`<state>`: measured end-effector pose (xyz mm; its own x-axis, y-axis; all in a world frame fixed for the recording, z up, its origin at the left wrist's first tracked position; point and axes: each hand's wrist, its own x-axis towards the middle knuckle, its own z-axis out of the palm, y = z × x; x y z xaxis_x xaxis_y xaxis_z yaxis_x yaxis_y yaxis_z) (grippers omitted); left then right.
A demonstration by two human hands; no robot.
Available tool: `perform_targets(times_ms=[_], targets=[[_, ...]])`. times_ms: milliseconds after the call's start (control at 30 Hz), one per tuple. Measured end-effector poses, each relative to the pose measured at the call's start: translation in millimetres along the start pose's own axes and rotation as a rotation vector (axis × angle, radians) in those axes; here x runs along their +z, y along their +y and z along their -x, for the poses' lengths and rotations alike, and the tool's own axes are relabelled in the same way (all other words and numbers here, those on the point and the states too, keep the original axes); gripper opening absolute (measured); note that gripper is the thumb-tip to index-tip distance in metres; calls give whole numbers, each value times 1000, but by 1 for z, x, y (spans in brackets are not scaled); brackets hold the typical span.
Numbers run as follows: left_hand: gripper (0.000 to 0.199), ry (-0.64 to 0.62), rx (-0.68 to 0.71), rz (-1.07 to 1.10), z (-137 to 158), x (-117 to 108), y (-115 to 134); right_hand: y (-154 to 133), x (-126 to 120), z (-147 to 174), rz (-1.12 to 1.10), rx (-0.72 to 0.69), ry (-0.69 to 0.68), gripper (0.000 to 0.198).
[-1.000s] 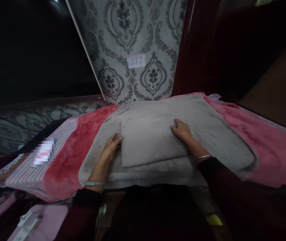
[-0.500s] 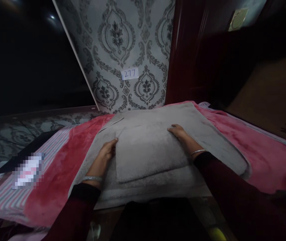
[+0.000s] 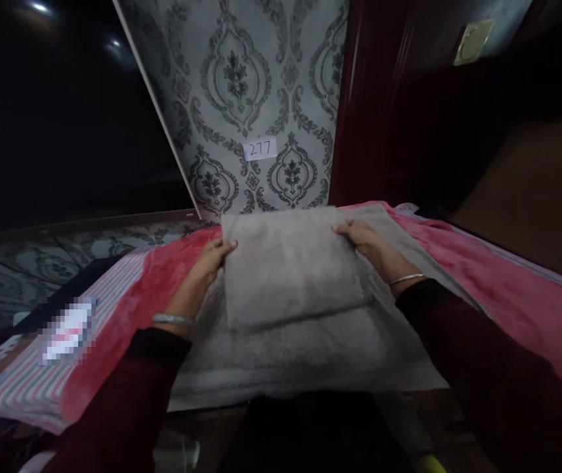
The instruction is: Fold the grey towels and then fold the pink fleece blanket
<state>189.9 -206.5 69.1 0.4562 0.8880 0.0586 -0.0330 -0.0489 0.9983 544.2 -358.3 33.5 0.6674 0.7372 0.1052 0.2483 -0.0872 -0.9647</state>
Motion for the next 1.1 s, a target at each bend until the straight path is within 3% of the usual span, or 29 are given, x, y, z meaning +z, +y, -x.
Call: perform_targets(times_ms=[100, 167, 267, 333, 500, 600, 667, 733, 867, 1000, 1100], targets=[[31, 1, 362, -57, -9, -8, 47, -39, -21, -5, -172, -264, 46, 35], [27, 17, 527, -85, -6, -14, 65, -55, -34, 3, -189, -407, 102, 37], [26, 60, 632, -145, 14, -21, 55, -46, -42, 35, -9, -428, 164, 29], [26, 75, 557, -175, 36, -24, 24, -15, -41, 64, 121, -387, 120, 26], [24, 122, -120, -10, 85, -35, -70, 87, -39, 125, 223, -118, -114, 19], [22, 178, -251, 160, 91, -43, -93, 116, -41, 129, 90, 61, -124, 36], [26, 132, -329, 183, 87, -45, -96, 117, -38, 120, 73, 136, -117, 48], [37, 121, -364, 143, 83, -41, -95, 109, -30, 110, 185, 156, -112, 55], [66, 145, -227, 104, 82, -26, -98, 95, -10, 100, 490, 98, -90, 70], [79, 86, -157, 103, 90, -20, -109, 98, -10, 101, 469, 18, -38, 71], [75, 63, -158, 64, 91, -27, -112, 104, -19, 99, 491, 53, -79, 66]])
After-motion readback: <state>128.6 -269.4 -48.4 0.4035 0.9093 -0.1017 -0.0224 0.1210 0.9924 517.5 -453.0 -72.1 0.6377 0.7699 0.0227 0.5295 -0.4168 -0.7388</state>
